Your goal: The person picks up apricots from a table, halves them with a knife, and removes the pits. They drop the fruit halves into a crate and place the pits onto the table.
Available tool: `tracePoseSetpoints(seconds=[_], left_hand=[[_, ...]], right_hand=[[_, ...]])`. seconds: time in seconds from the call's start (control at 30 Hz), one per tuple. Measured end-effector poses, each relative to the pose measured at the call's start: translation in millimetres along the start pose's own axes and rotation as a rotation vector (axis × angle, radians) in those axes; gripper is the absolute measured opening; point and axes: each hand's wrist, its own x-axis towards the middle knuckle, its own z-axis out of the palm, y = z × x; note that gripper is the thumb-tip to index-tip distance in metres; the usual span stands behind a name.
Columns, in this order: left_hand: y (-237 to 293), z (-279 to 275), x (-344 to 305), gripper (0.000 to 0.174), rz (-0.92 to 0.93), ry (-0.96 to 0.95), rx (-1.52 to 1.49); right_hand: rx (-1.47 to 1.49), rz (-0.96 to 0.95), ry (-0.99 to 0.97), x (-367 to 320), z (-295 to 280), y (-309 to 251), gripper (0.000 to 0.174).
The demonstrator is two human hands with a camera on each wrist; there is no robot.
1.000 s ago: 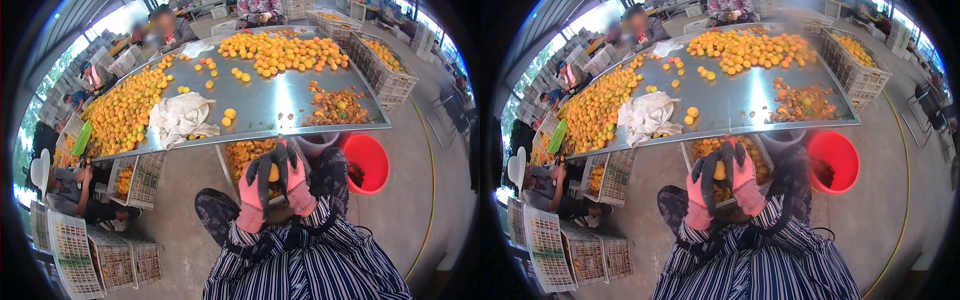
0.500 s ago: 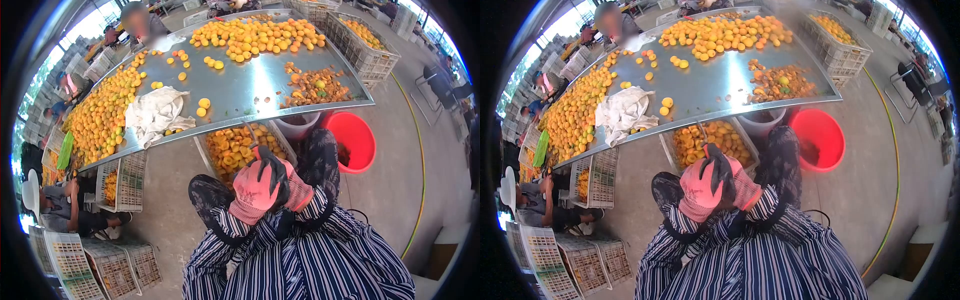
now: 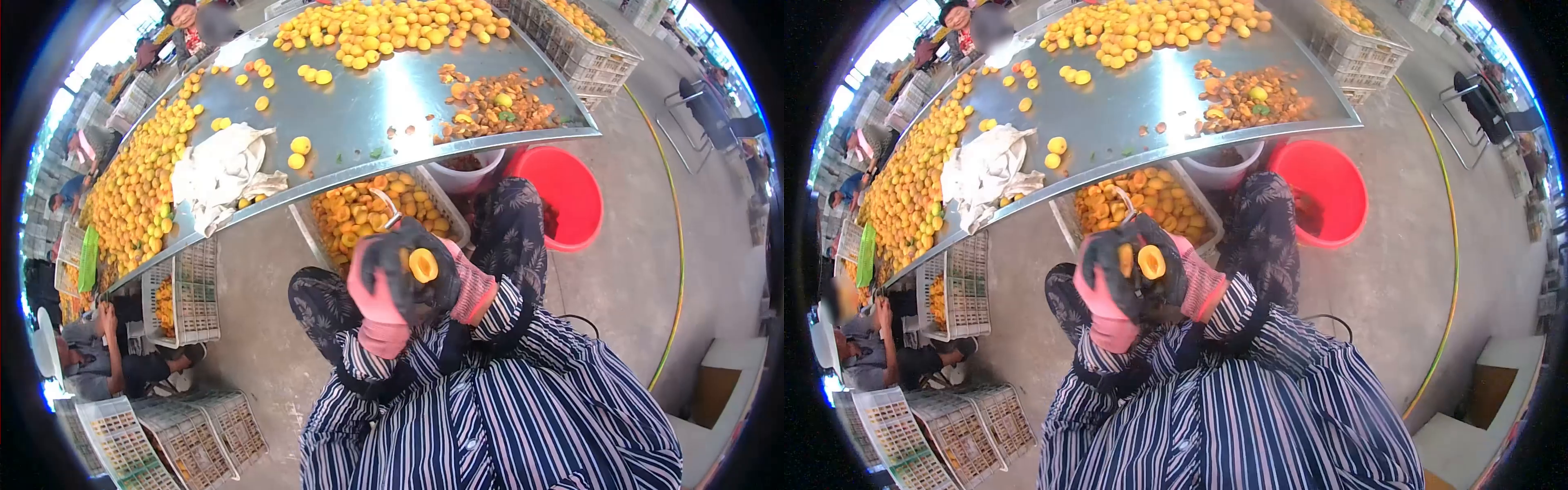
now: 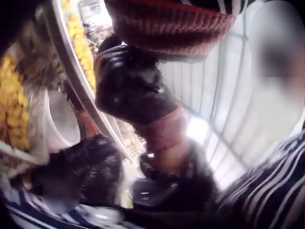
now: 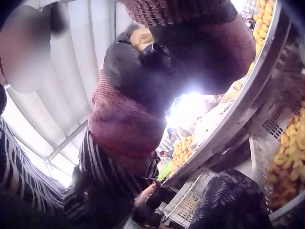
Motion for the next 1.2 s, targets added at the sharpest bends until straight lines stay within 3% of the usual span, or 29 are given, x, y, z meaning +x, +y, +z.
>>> tracePoseSetpoints(seconds=[0.07,0.1,0.17,0.2,0.23,0.27,0.3,0.33,0.4,0.43,0.5,0.57,0.6,0.67,0.73,0.8,0.83,0.87,0.9,0.97,1.03,1.07,1.1,1.13,1.2], left_hand=[[19,0,10,0.026,-0.053,0.014,0.204],[30,-3,14,0.033,-0.3,0.067,-0.187],[15,-8,15,0.033,-0.314,0.092,-0.249],[2,-13,16,0.033,-0.327,0.109,-0.311],[-17,-31,19,0.03,-0.539,-0.054,-0.816],[-13,-32,24,0.03,-0.533,-0.047,-0.81],[-8,-32,29,0.03,-0.7,0.061,-0.878],[-5,-32,32,0.029,-0.865,0.172,-0.944],[-4,-36,33,0.03,-0.843,0.131,-0.972],[-2,-34,32,0.03,-0.774,0.13,-0.932],[-2,-29,27,0.029,-0.711,0.127,-0.893],[-4,-23,22,0.033,-0.456,0.044,-0.691],[-9,-24,24,0.033,-0.456,0.043,-0.692],[-18,-28,30,0.034,-0.773,-0.046,-1.158],[-8,-27,38,0.033,-0.783,-0.009,-1.142],[-11,-31,39,0.034,-0.792,0.035,-1.124],[-23,-36,35,0.038,-0.595,0.091,-0.848],[-23,-38,33,0.045,-0.399,0.143,-0.571],[-16,-37,27,0.06,0.023,0.034,-0.029],[-20,-41,28,0.062,0.059,0.014,0.029],[-22,-39,28,0.063,0.096,-0.011,0.08],[-20,-36,29,0.054,0.083,-0.027,0.026],[-18,-34,29,0.045,0.068,-0.044,-0.027],[-15,-33,30,0.045,0.067,-0.045,-0.027],[-8,-32,34,0.047,0.277,-0.012,0.246]], right_hand=[[-0.094,0.029,0.044,-2,5,-10,0.034],[-0.243,-0.065,0.063,-2,1,-7,0.032],[-0.649,-0.333,0.102,0,-2,0,0.029],[-0.644,-0.339,0.088,12,-10,10,0.029],[-0.293,-0.229,0.153,32,-24,27,0.03],[0.056,-0.108,0.217,51,-34,37,0.03],[0.405,0.02,0.281,64,-45,48,0.03],[0.41,0.025,0.274,74,-43,39,0.03],[-0.099,-0.187,0.24,86,-27,5,0.031],[-0.098,-0.185,0.234,83,-19,-4,0.031],[0.182,-0.162,0.164,65,-3,-19,0.021],[0.443,-0.207,0.045,48,22,-44,0.013],[0.442,-0.208,0.045,42,31,-47,0.013],[0.326,-0.176,0.108,32,42,-47,0.023],[0.224,-0.133,0.077,24,31,-28,0.025],[-0.396,-0.335,0.021,18,22,-22,0.023],[-0.63,-0.376,-0.124,16,18,-38,0.023],[-0.626,-0.376,-0.13,12,16,-43,0.023],[-0.508,-0.225,-0.179,7,14,-44,0.022],[-0.264,-0.006,-0.182,1,16,-49,0.03],[-0.146,0.002,-0.122,1,20,-46,0.03],[-0.029,0.008,-0.065,1,20,-46,0.032],[-0.482,-0.159,-0.086,1,18,-48,0.032],[-0.482,-0.159,-0.085,1,18,-48,0.032],[-0.437,-0.137,-0.068,-1,17,-46,0.034]])
